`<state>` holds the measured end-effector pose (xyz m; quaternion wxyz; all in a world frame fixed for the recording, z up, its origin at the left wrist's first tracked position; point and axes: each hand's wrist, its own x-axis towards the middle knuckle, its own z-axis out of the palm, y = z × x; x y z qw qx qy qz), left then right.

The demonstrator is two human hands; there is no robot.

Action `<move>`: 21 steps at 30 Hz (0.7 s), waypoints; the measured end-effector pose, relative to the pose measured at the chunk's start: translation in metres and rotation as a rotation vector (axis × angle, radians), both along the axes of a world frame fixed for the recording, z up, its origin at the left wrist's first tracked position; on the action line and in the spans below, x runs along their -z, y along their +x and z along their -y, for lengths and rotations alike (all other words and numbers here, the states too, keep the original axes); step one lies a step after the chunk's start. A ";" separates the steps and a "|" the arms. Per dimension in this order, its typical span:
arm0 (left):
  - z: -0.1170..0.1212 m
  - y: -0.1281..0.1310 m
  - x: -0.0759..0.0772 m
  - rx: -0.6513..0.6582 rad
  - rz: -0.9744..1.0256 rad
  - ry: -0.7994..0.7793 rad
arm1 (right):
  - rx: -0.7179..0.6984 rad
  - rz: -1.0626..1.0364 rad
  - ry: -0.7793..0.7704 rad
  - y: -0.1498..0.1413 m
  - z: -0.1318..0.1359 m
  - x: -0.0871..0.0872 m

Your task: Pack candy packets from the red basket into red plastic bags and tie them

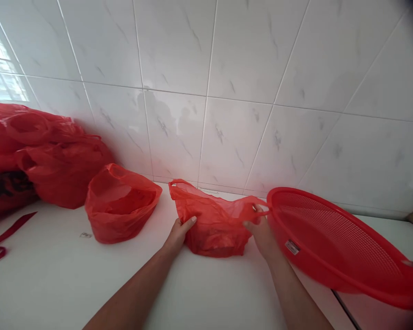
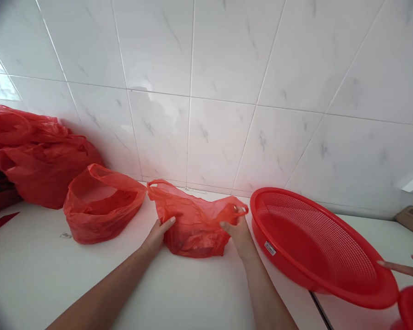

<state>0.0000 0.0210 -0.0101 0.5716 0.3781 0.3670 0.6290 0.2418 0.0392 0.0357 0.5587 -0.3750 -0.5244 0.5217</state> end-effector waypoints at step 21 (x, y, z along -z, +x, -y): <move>-0.003 -0.012 -0.021 0.197 0.183 0.071 | -0.002 -0.462 -0.125 -0.049 -0.020 -0.005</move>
